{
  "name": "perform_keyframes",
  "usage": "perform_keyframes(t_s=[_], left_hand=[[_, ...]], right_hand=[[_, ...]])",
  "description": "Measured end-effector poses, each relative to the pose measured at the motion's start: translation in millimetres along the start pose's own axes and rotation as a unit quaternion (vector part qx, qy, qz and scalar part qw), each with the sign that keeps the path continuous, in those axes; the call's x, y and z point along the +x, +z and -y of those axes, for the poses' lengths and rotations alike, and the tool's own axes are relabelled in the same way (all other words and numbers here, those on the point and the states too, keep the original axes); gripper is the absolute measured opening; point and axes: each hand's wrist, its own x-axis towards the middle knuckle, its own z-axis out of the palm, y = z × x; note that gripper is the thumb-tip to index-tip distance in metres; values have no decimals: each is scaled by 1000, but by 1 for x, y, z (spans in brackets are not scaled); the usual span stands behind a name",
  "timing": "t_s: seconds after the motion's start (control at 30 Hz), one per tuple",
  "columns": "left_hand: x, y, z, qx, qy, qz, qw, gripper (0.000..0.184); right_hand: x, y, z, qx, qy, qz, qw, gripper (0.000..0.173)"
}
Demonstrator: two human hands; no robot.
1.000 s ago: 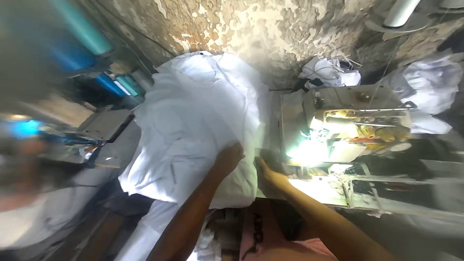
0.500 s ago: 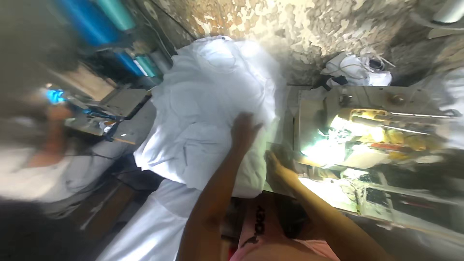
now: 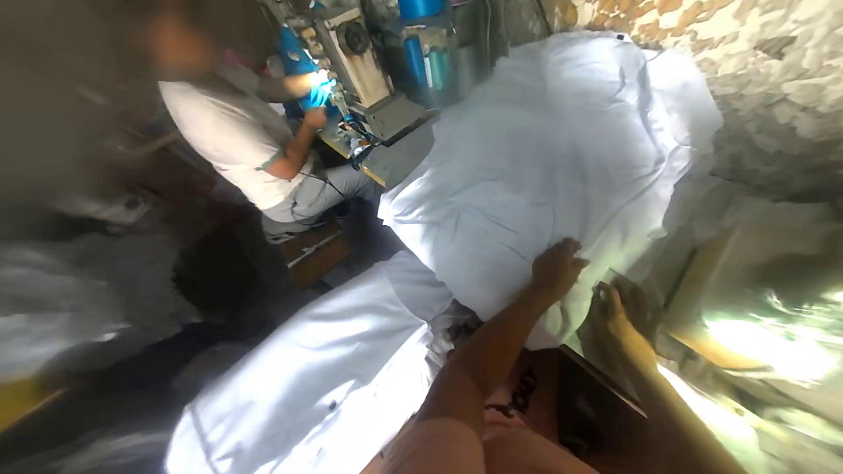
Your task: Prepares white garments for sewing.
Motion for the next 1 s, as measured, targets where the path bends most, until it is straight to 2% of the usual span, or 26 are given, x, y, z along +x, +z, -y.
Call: perform_keyframes(t_s=[0.17,0.27,0.83,1.0], left_hand=[[2,-3,8,-4,18,30,999,24],[0,2,15,-9,30,14,999,21],[-12,12,28,-53,67,-56,995,24],[-12,10,28,-60,48,-30,997,27]], right_hand=[[-1,-4,3,-7,-8,-1,1000,48],[-3,-5,5,-10,-6,-8,1000,47],[-3,-4,1,-2,-19,-9,1000,47],[-4,0,-3,5,-6,-8,1000,47]])
